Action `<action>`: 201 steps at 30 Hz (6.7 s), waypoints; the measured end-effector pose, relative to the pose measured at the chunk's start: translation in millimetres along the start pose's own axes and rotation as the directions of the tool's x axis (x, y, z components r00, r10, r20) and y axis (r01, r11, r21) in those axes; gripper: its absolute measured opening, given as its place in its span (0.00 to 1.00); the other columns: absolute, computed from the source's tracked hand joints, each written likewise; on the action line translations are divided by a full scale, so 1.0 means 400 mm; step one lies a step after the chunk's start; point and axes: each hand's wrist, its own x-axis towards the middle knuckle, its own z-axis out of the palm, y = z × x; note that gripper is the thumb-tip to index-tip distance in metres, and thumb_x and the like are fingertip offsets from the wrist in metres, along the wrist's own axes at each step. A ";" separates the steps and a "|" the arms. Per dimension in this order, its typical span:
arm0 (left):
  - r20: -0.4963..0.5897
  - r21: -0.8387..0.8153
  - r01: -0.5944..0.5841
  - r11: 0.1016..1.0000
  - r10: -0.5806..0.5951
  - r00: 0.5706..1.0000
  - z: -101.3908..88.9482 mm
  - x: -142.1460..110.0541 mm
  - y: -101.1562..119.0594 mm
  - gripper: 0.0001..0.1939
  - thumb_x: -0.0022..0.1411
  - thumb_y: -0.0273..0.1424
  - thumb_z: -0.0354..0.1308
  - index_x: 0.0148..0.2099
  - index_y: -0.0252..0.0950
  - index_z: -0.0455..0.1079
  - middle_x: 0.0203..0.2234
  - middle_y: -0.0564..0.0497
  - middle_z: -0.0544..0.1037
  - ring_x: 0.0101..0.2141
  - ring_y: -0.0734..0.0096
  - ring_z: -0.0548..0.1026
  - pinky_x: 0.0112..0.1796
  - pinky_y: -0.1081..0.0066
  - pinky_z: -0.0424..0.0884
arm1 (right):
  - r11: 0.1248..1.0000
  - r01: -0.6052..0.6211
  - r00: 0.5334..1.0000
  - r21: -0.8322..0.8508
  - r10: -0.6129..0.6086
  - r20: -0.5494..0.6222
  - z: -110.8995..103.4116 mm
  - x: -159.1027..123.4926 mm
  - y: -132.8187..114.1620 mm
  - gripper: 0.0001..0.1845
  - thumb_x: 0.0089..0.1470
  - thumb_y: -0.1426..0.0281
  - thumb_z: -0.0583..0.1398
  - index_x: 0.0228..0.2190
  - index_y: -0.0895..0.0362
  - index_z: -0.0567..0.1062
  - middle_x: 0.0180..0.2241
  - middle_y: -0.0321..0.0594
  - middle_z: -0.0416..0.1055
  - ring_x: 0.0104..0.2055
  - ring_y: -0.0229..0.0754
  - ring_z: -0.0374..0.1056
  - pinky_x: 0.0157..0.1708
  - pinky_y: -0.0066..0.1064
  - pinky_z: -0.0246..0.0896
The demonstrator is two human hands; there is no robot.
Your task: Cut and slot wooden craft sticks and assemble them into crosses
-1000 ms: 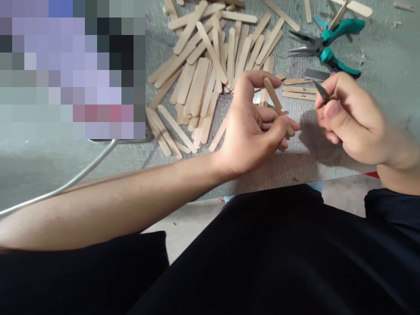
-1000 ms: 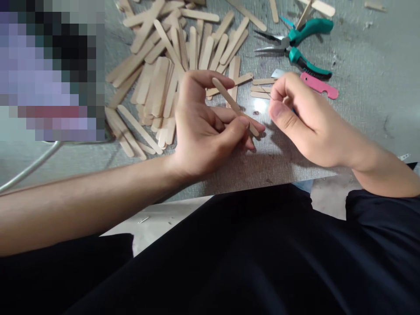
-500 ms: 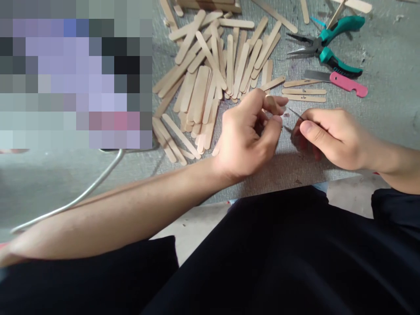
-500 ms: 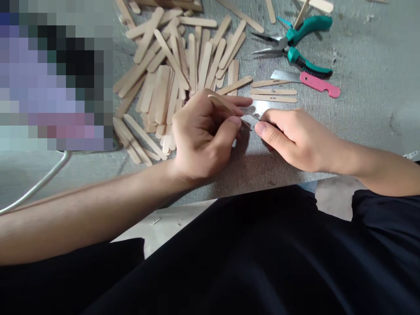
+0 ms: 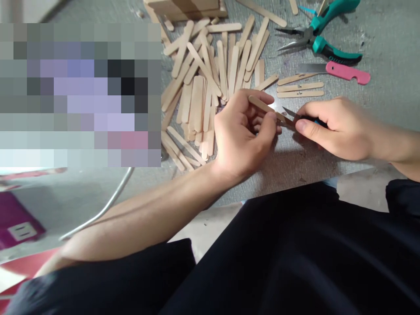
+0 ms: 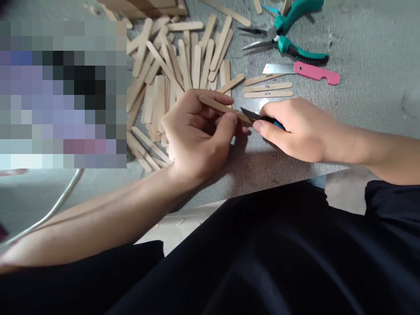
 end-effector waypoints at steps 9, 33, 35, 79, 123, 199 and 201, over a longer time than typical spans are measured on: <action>0.039 0.184 -0.138 0.973 0.133 0.990 -0.036 0.002 0.014 0.04 0.70 0.27 0.64 0.42 0.43 0.77 0.24 0.55 0.78 0.21 0.74 0.70 0.21 0.67 0.64 | 1.000 -0.015 0.996 0.022 0.017 -0.083 -0.012 0.002 -0.004 0.16 0.74 0.59 0.62 0.34 0.53 0.79 0.26 0.35 0.73 0.28 0.41 0.64 0.33 0.37 0.51; 0.364 0.670 -0.285 0.686 0.032 0.931 -0.052 0.009 0.048 0.13 0.75 0.34 0.55 0.39 0.38 0.77 0.27 0.48 0.82 0.27 0.65 0.76 0.28 0.64 0.58 | 0.814 -0.047 0.955 -0.579 0.207 0.213 -0.012 -0.023 -0.028 0.34 0.79 0.50 0.45 0.41 0.57 0.81 0.26 0.43 0.74 0.24 0.44 0.61 0.30 0.37 0.41; 0.362 0.679 -0.271 0.683 0.009 0.932 -0.047 0.007 0.054 0.13 0.75 0.35 0.55 0.38 0.38 0.76 0.25 0.48 0.80 0.26 0.66 0.75 0.28 0.65 0.55 | 0.793 -0.029 0.956 -0.609 0.200 0.214 -0.002 -0.026 -0.030 0.36 0.80 0.49 0.43 0.42 0.58 0.83 0.26 0.45 0.76 0.25 0.46 0.65 0.31 0.37 0.42; 0.400 0.660 -0.291 0.693 0.004 0.916 -0.054 0.007 0.055 0.13 0.74 0.37 0.57 0.36 0.41 0.74 0.22 0.50 0.76 0.25 0.65 0.74 0.28 0.63 0.56 | 0.802 -0.035 0.920 -0.597 0.259 0.294 -0.026 0.004 -0.076 0.27 0.79 0.56 0.48 0.32 0.54 0.75 0.19 0.35 0.59 0.21 0.39 0.52 0.27 0.35 0.43; 0.210 0.489 -0.167 0.856 0.070 0.975 -0.052 -0.020 0.061 0.11 0.75 0.31 0.59 0.35 0.41 0.72 0.23 0.56 0.76 0.23 0.75 0.72 0.25 0.65 0.65 | 0.935 -0.003 0.958 -0.355 0.105 0.268 -0.020 0.011 -0.045 0.26 0.80 0.59 0.49 0.33 0.56 0.75 0.28 0.41 0.73 0.27 0.39 0.56 0.31 0.35 0.46; 0.207 0.476 -0.035 0.879 -0.073 0.976 -0.045 -0.011 0.071 0.10 0.72 0.31 0.61 0.35 0.39 0.74 0.23 0.54 0.76 0.24 0.72 0.72 0.28 0.67 0.65 | 0.716 0.109 0.987 -0.689 0.002 0.159 0.016 0.004 0.007 0.35 0.81 0.49 0.43 0.42 0.57 0.82 0.25 0.42 0.76 0.25 0.46 0.68 0.28 0.37 0.43; 0.214 0.450 -0.033 0.893 -0.072 0.974 -0.049 -0.009 0.067 0.10 0.73 0.31 0.61 0.35 0.39 0.74 0.22 0.55 0.75 0.23 0.73 0.70 0.27 0.66 0.65 | 0.712 0.128 0.987 -0.690 -0.024 0.157 0.013 0.006 0.011 0.36 0.81 0.48 0.43 0.40 0.57 0.81 0.24 0.41 0.73 0.25 0.45 0.67 0.27 0.37 0.41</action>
